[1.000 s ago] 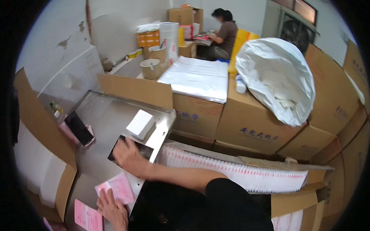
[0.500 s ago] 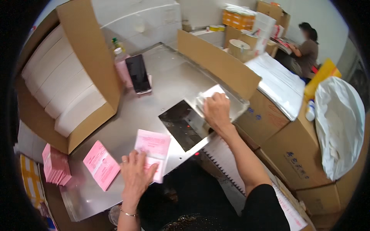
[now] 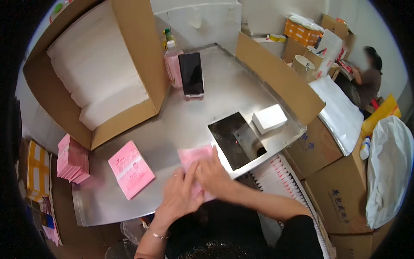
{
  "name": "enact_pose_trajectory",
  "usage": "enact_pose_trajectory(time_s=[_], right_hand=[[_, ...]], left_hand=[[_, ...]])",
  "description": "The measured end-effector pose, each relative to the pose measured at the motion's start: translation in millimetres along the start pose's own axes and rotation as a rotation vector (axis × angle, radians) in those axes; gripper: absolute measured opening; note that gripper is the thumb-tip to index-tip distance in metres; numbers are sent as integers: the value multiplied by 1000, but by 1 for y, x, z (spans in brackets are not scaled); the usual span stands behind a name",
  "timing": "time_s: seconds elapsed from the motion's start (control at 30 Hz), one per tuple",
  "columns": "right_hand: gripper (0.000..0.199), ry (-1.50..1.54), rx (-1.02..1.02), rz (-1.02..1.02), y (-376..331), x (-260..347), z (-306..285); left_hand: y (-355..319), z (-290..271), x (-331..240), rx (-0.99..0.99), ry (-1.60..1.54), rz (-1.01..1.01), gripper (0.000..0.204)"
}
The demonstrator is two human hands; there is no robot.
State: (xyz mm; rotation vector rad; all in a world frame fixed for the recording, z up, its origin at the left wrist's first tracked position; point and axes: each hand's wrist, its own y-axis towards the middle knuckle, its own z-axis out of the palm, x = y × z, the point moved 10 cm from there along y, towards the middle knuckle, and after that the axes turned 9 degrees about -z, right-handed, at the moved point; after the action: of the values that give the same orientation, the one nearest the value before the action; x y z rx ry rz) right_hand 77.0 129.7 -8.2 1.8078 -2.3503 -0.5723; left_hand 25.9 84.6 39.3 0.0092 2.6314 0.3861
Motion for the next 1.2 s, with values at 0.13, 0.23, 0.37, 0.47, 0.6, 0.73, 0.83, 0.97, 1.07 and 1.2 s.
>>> enact_pose_trajectory(time_s=[0.13,0.23,0.37,0.47,0.6,0.73,0.83,0.97,1.07,1.2], right_hand=[[23,108,-26,202,19,-67,16],[21,221,-135,339,-25,-129,28],[17,137,264,636,-44,-148,17],[11,105,-164,567,-48,-137,-35],[13,-380,-301,560,-76,-169,-89],[13,-437,-217,689,-103,-201,-62],[10,-350,-244,692,-102,-205,-69],[23,-226,-372,661,-108,-207,-80],[28,-206,-445,632,-106,-198,-82],[34,-175,-402,606,-93,-191,-79]], left_hand=[[0,-5,3,15,64,-26,76],[-19,-10,23,-20,40,-45,57],[-35,-16,33,-71,-239,-13,26],[-46,-59,82,-292,-260,-133,19],[-50,-112,124,-475,144,-327,21],[-39,-95,146,-133,179,-403,21],[-35,-106,109,-330,167,-288,18],[-6,-24,32,-108,-121,45,20],[7,20,-6,-46,-199,148,19],[6,12,1,-132,-210,100,18]])
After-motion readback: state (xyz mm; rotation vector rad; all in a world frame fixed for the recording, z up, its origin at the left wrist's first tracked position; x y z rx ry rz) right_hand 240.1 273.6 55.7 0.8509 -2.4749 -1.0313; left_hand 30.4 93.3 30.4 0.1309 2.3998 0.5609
